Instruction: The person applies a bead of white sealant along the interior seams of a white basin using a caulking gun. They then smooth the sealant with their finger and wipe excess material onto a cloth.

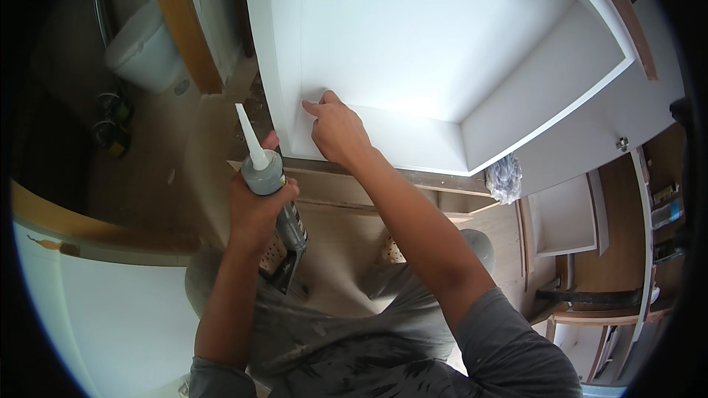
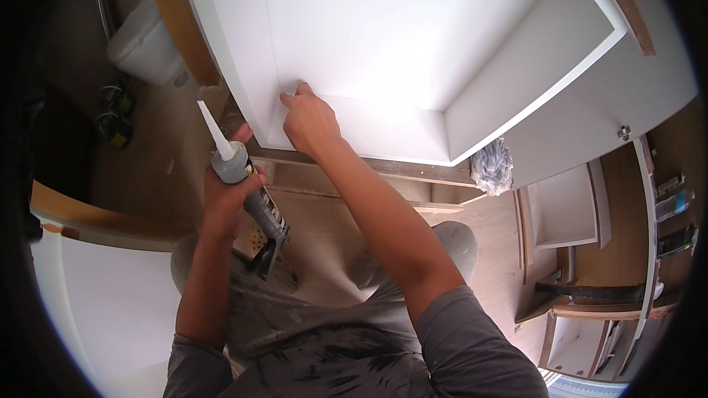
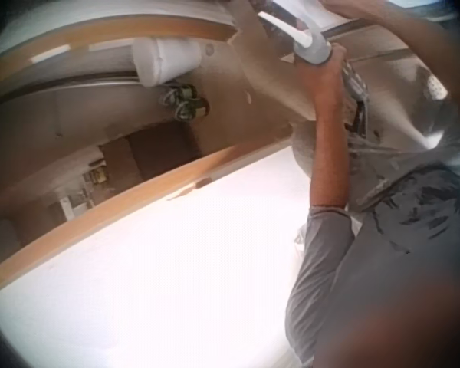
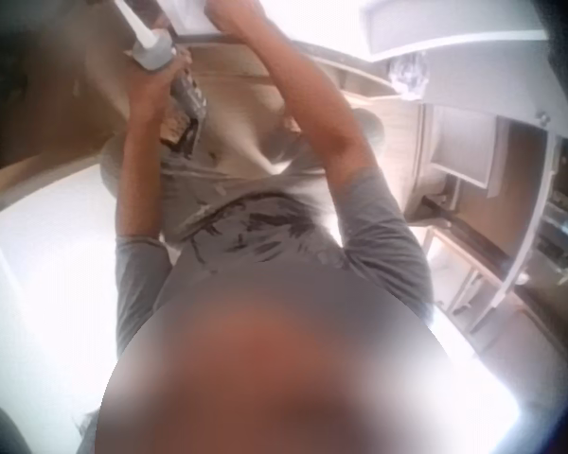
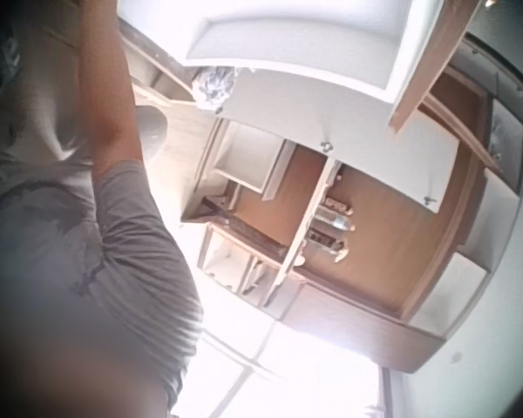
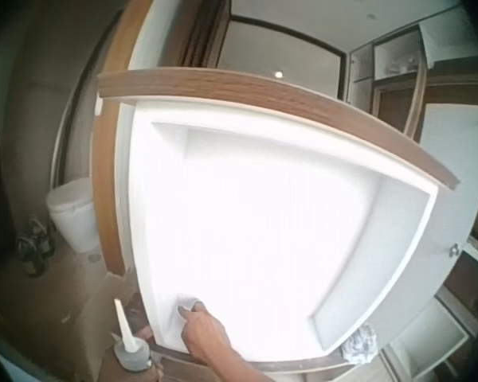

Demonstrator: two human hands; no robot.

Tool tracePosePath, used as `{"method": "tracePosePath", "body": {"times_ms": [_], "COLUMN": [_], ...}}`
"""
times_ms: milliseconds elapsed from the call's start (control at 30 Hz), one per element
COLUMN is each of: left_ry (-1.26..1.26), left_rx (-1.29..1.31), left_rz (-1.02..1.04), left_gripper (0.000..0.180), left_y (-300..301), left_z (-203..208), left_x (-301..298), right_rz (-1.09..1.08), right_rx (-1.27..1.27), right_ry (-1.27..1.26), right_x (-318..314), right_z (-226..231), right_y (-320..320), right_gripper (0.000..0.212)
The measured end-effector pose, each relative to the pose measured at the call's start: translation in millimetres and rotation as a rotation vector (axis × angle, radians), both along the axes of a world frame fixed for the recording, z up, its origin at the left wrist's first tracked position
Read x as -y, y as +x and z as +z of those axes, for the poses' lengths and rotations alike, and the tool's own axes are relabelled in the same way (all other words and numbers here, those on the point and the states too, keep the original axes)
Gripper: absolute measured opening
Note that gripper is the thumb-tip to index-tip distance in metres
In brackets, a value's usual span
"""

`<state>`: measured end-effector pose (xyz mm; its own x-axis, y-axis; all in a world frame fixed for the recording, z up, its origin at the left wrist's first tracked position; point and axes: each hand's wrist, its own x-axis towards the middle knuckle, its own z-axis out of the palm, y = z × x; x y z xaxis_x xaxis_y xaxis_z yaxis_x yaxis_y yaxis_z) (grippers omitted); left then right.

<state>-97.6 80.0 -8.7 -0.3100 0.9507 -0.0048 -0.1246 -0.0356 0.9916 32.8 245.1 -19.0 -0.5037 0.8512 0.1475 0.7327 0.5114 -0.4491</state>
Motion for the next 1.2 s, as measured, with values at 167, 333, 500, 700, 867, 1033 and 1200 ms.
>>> {"method": "tracePosePath", "body": {"times_ms": [167, 333, 500, 700, 867, 1033, 1200], "left_ry": [0.017, 0.007, 0.006, 0.015, 0.034, 0.048, 0.104], "left_rx": [0.057, 0.047, 0.024, 0.060, 0.051, 0.030, 0.034], "left_rz": [0.011, 0.009, -0.009, -0.014, 0.028, 0.055, 0.197], "left_gripper": [0.077, 0.076, 0.080, 0.083, 0.083, 0.082, 0.083], "left_y": [2.0, 2.0, 1.1, 0.9, 0.4, 1.2, -9.8], "left_z": [-0.2, -0.7, -0.9, -4.0, -3.5, -5.5, -16.2], "left_x": [-0.8, 1.3, 0.9, -0.5, -1.0, 1.1, 2.8], "right_rz": [0.021, 0.081, 0.115, 0.115, 0.073, 0.104, 0.021], "right_rx": [0.079, 0.097, 0.080, 0.044, -0.388, -0.785, -0.904], "right_ry": [0.006, 0.032, 0.008, 0.019, -0.252, -0.638, -0.605], "right_x": [-2.1, 26.0, 55.7, 83.7, 85.5, 97.6, 122.0], "right_z": [-1.9, -11.7, -19.3, -10.7, 0.8, 8.6, 24.9], "right_y": [-6.0, 1.9, 2.7, 15.5, 60.6, 121.3, 208.6], "right_gripper": [0.049, 0.050, 0.052, 0.049, 0.046, 0.046, 0.045]}}
